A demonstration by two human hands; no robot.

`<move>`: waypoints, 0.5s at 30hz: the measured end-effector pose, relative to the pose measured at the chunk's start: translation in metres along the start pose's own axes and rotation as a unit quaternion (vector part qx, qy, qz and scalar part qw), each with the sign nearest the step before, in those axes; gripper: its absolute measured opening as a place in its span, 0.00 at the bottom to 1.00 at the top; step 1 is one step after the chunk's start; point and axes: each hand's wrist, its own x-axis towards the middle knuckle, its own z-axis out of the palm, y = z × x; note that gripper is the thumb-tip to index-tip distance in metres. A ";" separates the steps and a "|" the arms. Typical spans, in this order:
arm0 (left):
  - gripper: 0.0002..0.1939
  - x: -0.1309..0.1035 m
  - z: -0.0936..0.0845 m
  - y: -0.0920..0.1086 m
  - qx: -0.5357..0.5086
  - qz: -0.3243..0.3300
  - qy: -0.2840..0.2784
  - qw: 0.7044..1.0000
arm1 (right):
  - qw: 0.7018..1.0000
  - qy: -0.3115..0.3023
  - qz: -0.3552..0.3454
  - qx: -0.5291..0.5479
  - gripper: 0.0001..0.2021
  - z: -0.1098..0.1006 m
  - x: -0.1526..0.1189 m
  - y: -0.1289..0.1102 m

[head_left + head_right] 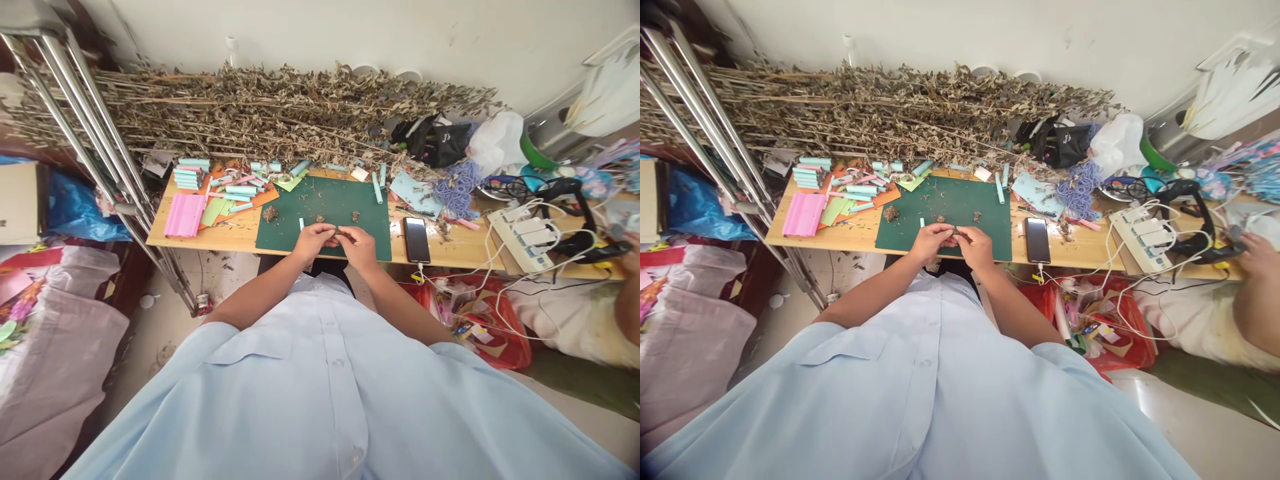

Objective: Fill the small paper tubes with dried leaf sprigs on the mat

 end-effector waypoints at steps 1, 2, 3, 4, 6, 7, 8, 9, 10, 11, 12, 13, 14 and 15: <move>0.20 0.000 0.000 0.000 0.003 0.000 0.002 1.000 | 1.000 -0.001 0.008 -0.003 0.11 0.000 0.001 0.000; 0.19 -0.001 0.001 0.001 0.005 0.000 0.004 1.000 | 1.000 -0.005 0.012 -0.006 0.10 0.001 0.002 0.000; 0.18 -0.001 0.001 0.001 0.007 -0.002 0.004 1.000 | 1.000 -0.010 0.012 -0.006 0.10 0.000 0.002 0.000; 0.18 -0.002 0.002 0.002 0.009 -0.003 0.003 1.000 | 1.000 -0.015 0.008 -0.005 0.09 0.000 0.003 0.000; 0.17 -0.002 0.003 0.002 0.011 -0.006 0.002 1.000 | 1.000 -0.020 -0.003 0.005 0.08 0.000 0.004 0.000; 0.16 -0.002 0.003 0.002 0.011 -0.006 0.001 1.000 | 1.000 -0.022 -0.009 0.012 0.08 0.000 0.005 0.001; 0.16 -0.002 0.003 0.002 0.010 -0.007 0.001 1.000 | 0.999 -0.024 -0.012 0.019 0.08 -0.001 0.006 0.002; 0.15 -0.003 0.003 0.002 0.010 -0.007 0.000 1.000 | 0.999 -0.028 -0.012 0.023 0.08 -0.001 0.006 0.003; 0.14 -0.003 0.004 0.002 0.012 -0.009 0.000 1.000 | 0.999 -0.032 -0.009 0.025 0.07 -0.001 0.007 0.004; 0.14 -0.003 0.004 0.002 0.015 -0.010 0.000 1.000 | 0.999 -0.036 -0.004 0.027 0.07 -0.002 0.007 0.004; 0.14 -0.003 0.004 0.002 0.018 -0.012 0.000 1.000 | 0.999 -0.040 0.003 0.028 0.07 -0.002 0.008 0.005; 0.14 -0.003 0.004 0.003 0.022 -0.014 0.000 1.000 | 0.999 -0.042 0.010 0.032 0.07 -0.003 0.008 0.005; 0.14 -0.003 0.004 0.003 0.024 -0.015 -0.002 1.000 | 0.998 -0.044 0.017 0.038 0.07 -0.003 0.008 0.005; 0.15 -0.004 0.004 0.003 0.025 -0.015 -0.005 1.000 | 0.998 -0.046 0.024 0.044 0.08 -0.004 0.008 0.005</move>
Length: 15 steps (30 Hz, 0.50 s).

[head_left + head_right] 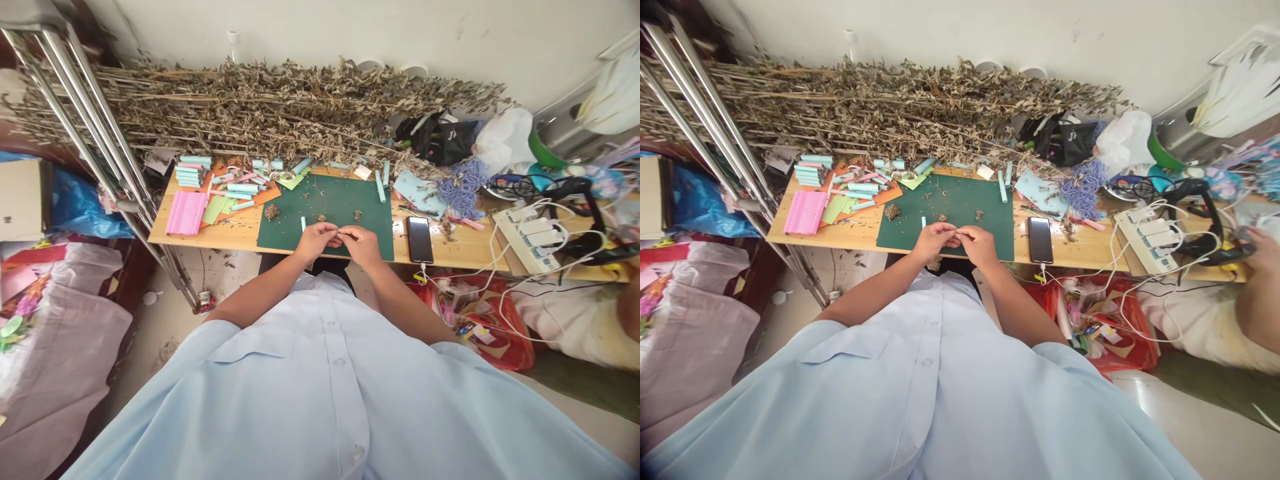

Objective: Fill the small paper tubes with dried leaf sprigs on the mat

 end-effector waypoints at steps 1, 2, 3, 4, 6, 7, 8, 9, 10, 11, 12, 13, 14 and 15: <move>0.15 0.000 0.000 0.000 0.001 0.002 -0.004 1.000 | 1.000 -0.002 0.007 0.004 0.08 0.000 0.000 0.000; 0.16 0.000 0.000 0.000 0.001 0.004 -0.008 1.000 | 1.000 -0.004 0.013 0.005 0.08 -0.001 0.000 -0.001; 0.16 0.000 0.000 -0.001 0.002 0.005 -0.010 1.000 | 1.000 -0.006 0.018 0.002 0.09 -0.001 -0.001 -0.001; 0.17 0.001 -0.001 -0.001 0.004 0.006 -0.010 1.000 | 1.000 -0.006 0.020 -0.002 0.09 -0.001 -0.001 -0.001; 0.17 0.001 -0.001 -0.002 0.006 0.008 -0.010 1.000 | 1.000 -0.002 0.011 -0.011 0.08 -0.002 -0.002 -0.002; 0.17 0.001 -0.001 -0.002 0.007 0.009 -0.009 1.000 | 1.000 0.003 0.002 -0.012 0.08 -0.002 -0.002 -0.003; 0.17 0.001 -0.001 -0.002 0.008 0.010 -0.009 1.000 | 1.000 0.007 -0.010 -0.012 0.08 -0.003 -0.002 -0.004; 0.18 0.001 -0.001 -0.001 0.010 0.011 -0.007 1.000 | 1.000 0.010 -0.022 -0.011 0.08 -0.003 -0.003 -0.004; 0.18 0.001 -0.001 -0.001 0.013 0.012 -0.005 1.000 | 0.999 0.011 -0.032 -0.012 0.08 -0.004 -0.003 -0.005; 0.19 0.000 -0.001 0.000 0.016 0.012 -0.004 1.000 | 0.999 0.010 -0.038 -0.017 0.08 -0.004 -0.004 -0.006; 0.19 0.000 0.000 0.000 0.018 0.011 -0.003 1.000 | 0.999 0.008 -0.041 -0.025 0.08 -0.005 -0.005 -0.006; 0.19 0.000 0.000 0.000 0.020 0.010 -0.004 1.000 | 0.999 0.004 -0.040 -0.035 0.08 -0.005 -0.005 -0.007; 0.19 0.000 0.000 0.000 0.020 0.010 -0.005 1.000 | 0.998 -0.001 -0.037 -0.045 0.09 -0.006 -0.006 -0.007; 0.18 0.000 0.000 0.000 0.019 0.010 -0.005 1.000 | 0.998 -0.005 -0.035 -0.054 0.09 -0.006 -0.007 -0.008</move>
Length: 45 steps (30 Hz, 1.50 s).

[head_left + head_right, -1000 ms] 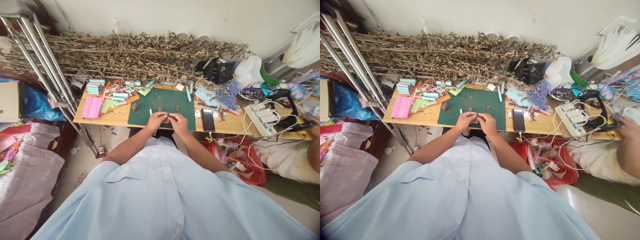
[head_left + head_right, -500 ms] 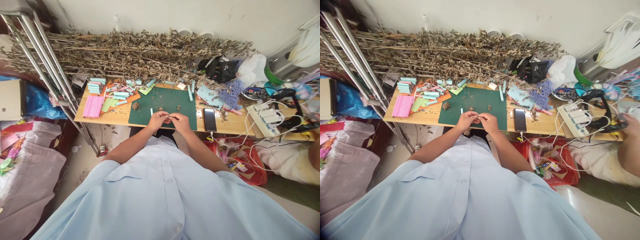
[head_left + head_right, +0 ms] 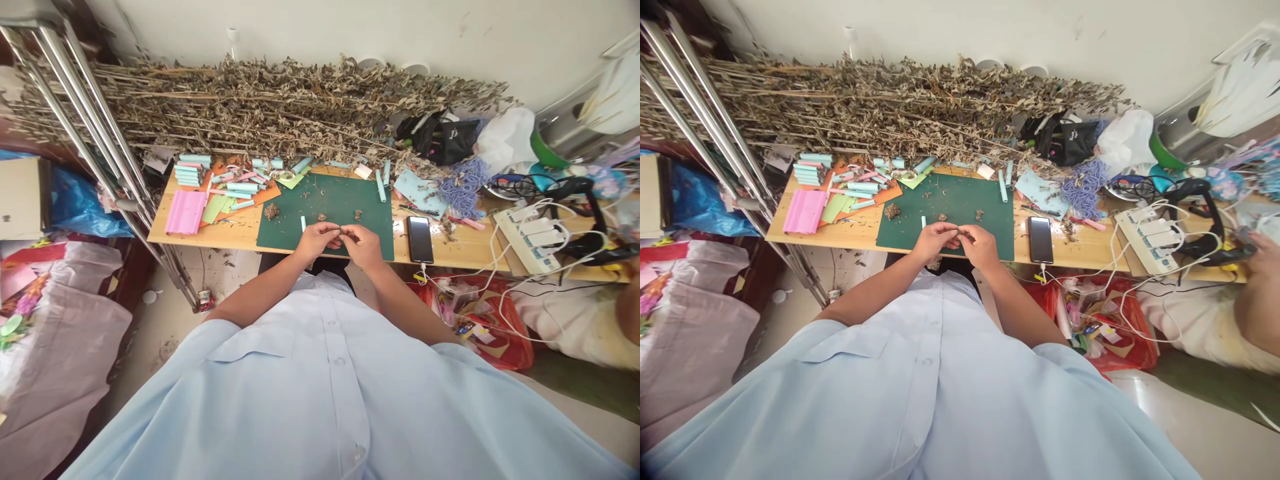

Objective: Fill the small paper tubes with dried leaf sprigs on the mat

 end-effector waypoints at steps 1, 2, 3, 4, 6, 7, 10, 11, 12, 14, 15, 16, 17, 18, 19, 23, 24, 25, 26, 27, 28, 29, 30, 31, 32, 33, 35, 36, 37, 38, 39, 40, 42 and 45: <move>0.17 0.000 0.000 0.000 -0.002 0.001 0.000 1.000 | 1.000 -0.003 0.000 -0.006 0.10 0.000 0.000 0.000; 0.16 0.000 0.000 -0.001 -0.004 0.001 0.001 1.000 | 1.000 -0.005 -0.002 -0.009 0.10 -0.001 -0.001 0.000; 0.15 0.000 0.000 -0.001 -0.005 0.001 0.002 1.000 | 1.000 -0.005 -0.005 -0.011 0.10 -0.001 -0.001 0.000; 0.14 0.000 0.000 -0.001 -0.006 -0.001 0.001 1.000 | 1.000 -0.004 -0.010 -0.011 0.09 0.000 -0.001 0.000; 0.12 0.000 -0.001 -0.001 -0.008 -0.005 0.001 1.000 | 1.000 -0.002 -0.021 0.000 0.07 0.000 0.000 0.000; 0.12 0.000 -0.001 -0.001 -0.009 -0.008 0.001 1.000 | 1.000 0.000 -0.025 0.009 0.06 0.000 0.001 0.001; 0.12 0.000 0.000 0.001 -0.005 -0.018 0.004 1.000 | 0.999 -0.001 -0.026 0.024 0.06 0.000 0.003 0.002; 0.13 -0.001 0.000 0.002 -0.003 -0.022 0.006 1.000 | 0.999 -0.002 -0.027 0.025 0.06 0.000 0.003 0.002; 0.13 -0.001 0.001 0.003 -0.002 -0.026 0.008 1.000 | 0.999 -0.005 -0.032 0.024 0.06 -0.001 0.003 0.003; 0.12 -0.002 0.001 0.004 -0.001 -0.029 0.011 1.000 | 0.998 -0.012 -0.057 0.024 0.06 -0.003 0.003 0.003; 0.12 -0.002 0.002 0.005 0.000 -0.030 0.010 0.999 | 0.997 -0.017 -0.072 0.023 0.06 -0.004 0.004 0.003; 0.11 -0.002 0.002 0.005 0.002 -0.031 0.009 0.999 | 0.996 -0.023 -0.085 0.020 0.07 -0.005 0.004 0.003; 0.10 -0.002 0.002 0.005 0.005 -0.031 0.007 0.999 | 0.995 -0.028 -0.095 0.016 0.07 -0.006 0.004 0.003; 0.10 -0.002 0.002 0.004 0.008 -0.032 0.006 0.999 | 0.994 -0.030 -0.102 0.011 0.08 -0.007 0.004 0.002; 0.10 -0.002 0.001 0.004 0.013 -0.033 0.005 0.999 | 0.994 -0.030 -0.107 0.007 0.08 -0.008 0.004 0.001; 0.07 -0.002 0.001 0.002 0.025 -0.033 -0.003 0.999 | 0.994 -0.022 -0.110 -0.008 0.08 -0.008 0.006 0.000; 0.06 -0.002 0.000 0.002 0.028 -0.036 -0.005 0.999 | 0.994 -0.023 -0.108 -0.013 0.08 -0.008 0.006 0.000; 0.06 -0.001 0.000 0.002 0.031 -0.039 -0.006 0.999 | 0.994 -0.023 -0.104 -0.018 0.07 -0.008 0.006 0.001; 0.06 -0.001 0.000 0.002 0.035 -0.043 -0.007 0.998 | 0.995 -0.024 -0.098 -0.021 0.07 -0.007 0.006 0.002; 0.06 -0.001 0.000 0.002 0.039 -0.046 -0.008 0.998 | 0.996 -0.025 -0.088 -0.022 0.06 -0.007 0.007 0.003; 0.06 -0.001 -0.001 0.003 0.042 -0.049 -0.010 0.998 | 0.997 -0.024 -0.074 -0.018 0.06 -0.006 0.006 0.004; 0.05 -0.001 -0.001 0.004 0.043 -0.050 -0.014 0.998 | 0.998 -0.024 -0.053 -0.008 0.05 -0.005 0.006 0.005; 0.05 -0.001 -0.001 0.004 0.044 -0.051 -0.020 0.998 | 0.999 -0.022 -0.030 0.007 0.04 -0.003 0.006 0.006; 0.04 -0.001 -0.002 0.005 0.044 -0.052 -0.027 0.997 | 0.999 -0.020 -0.005 0.027 0.04 -0.001 0.005 0.007; 0.04 -0.001 -0.002 0.005 0.042 -0.053 -0.034 0.997 | 0.998 -0.017 0.018 0.051 0.04 0.002 0.005 0.008; 0.03 -0.001 -0.003 0.006 0.038 -0.054 -0.037 0.997 | 0.996 -0.012 0.041 0.081 0.04 0.005 0.005 0.009; 0.04 -0.001 -0.003 0.007 0.024 -0.052 -0.032 0.998 | 0.985 0.011 0.092 0.149 0.05 0.010 0.006 0.011; 0.05 -0.001 -0.003 0.007 0.016 -0.050 -0.024 0.998 | 0.976 0.030 0.117 0.179 0.06 0.012 0.007 0.013; 0.06 -0.001 -0.003 0.006 0.010 -0.048 -0.018 0.999 | 0.969 0.050 0.140 0.200 0.07 0.012 0.009 0.016; 0.07 -0.001 -0.003 0.006 0.008 -0.045 -0.013 0.999 | 0.964 0.068 0.156 0.204 0.08 0.010 0.011 0.019; 0.08 -0.002 -0.003 0.006 0.010 -0.043 -0.011 0.999 | 0.964 0.083 0.164 0.189 0.09 0.006 0.013 0.023; 0.09 -0.002 -0.003 0.005 0.014 -0.041 -0.012 0.999 | 0.970 0.092 0.164 0.156 0.09 0.001 0.016 0.028; 0.10 -0.002 -0.002 0.004 0.023 -0.039 -0.014 0.999 | 0.983 0.098 0.152 0.042 0.08 -0.014 0.022 0.038; 0.10 -0.001 -0.001 0.003 0.032 -0.040 -0.014 0.999 | 0.982 0.067 0.105 -0.144 0.07 -0.034 0.034 0.051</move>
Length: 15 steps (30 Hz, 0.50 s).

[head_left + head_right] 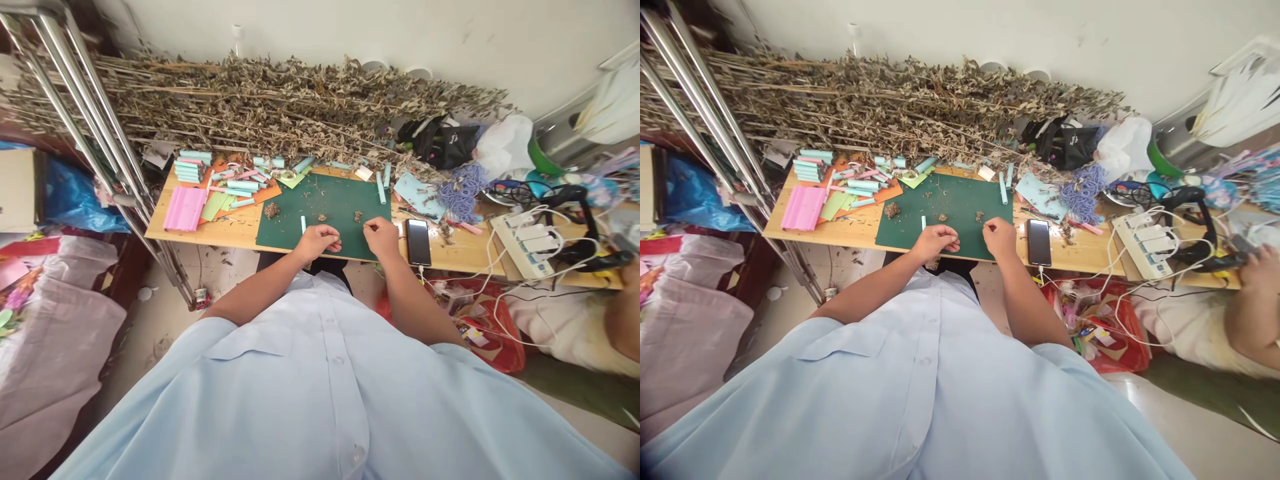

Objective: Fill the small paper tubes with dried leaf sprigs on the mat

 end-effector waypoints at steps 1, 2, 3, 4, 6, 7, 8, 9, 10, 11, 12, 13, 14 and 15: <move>0.10 0.000 0.000 0.000 0.003 0.000 -0.001 1.000 | 0.998 -0.015 -0.030 -0.050 0.08 -0.003 0.005 0.003; 0.09 0.001 0.000 -0.001 0.006 0.001 -0.002 1.000 | 0.993 -0.035 -0.060 -0.092 0.09 -0.006 0.011 0.005; 0.09 0.001 0.000 -0.001 0.009 0.002 -0.003 1.000 | 0.986 -0.058 -0.086 -0.128 0.10 -0.007 0.016 0.006; 0.09 0.001 0.000 -0.002 0.013 0.003 -0.003 1.000 | 0.978 -0.084 -0.105 -0.158 0.10 -0.007 0.020 0.006; 0.09 0.001 0.000 -0.002 0.019 0.004 -0.004 1.000 | 0.962 -0.129 -0.127 -0.204 0.11 -0.007 0.028 0.006; 0.09 0.001 0.000 -0.003 0.021 0.004 -0.004 1.000 | 0.956 -0.145 -0.133 -0.216 0.12 -0.006 0.030 0.006; 0.09 0.001 0.000 -0.003 0.022 0.006 -0.005 1.000 | 0.954 -0.154 -0.138 -0.219 0.12 -0.005 0.032 0.007; 0.09 0.001 0.000 -0.004 0.024 0.008 -0.006 1.000 | 0.955 -0.155 -0.141 -0.212 0.12 -0.004 0.033 0.008; 0.09 0.001 0.000 -0.004 0.025 0.010 -0.006 1.000 | 0.959 -0.149 -0.139 -0.196 0.13 -0.002 0.033 0.010; 0.09 0.001 -0.001 -0.005 0.027 0.012 -0.006 1.000 | 0.966 -0.139 -0.133 -0.174 0.13 -0.001 0.033 0.012; 0.08 0.001 -0.001 -0.005 0.028 0.014 -0.006 0.999 | 0.974 -0.124 -0.122 -0.148 0.13 0.000 0.032 0.014; 0.08 0.001 -0.001 -0.005 0.029 0.016 -0.006 0.999 | 0.981 -0.108 -0.107 -0.120 0.12 0.001 0.031 0.016; 0.07 0.002 -0.001 -0.005 0.031 0.018 -0.006 0.999 | 0.987 -0.092 -0.090 -0.093 0.11 0.003 0.030 0.018; 0.07 0.002 -0.001 -0.006 0.031 0.018 -0.005 0.999 | 0.992 -0.078 -0.074 -0.067 0.10 0.004 0.028 0.020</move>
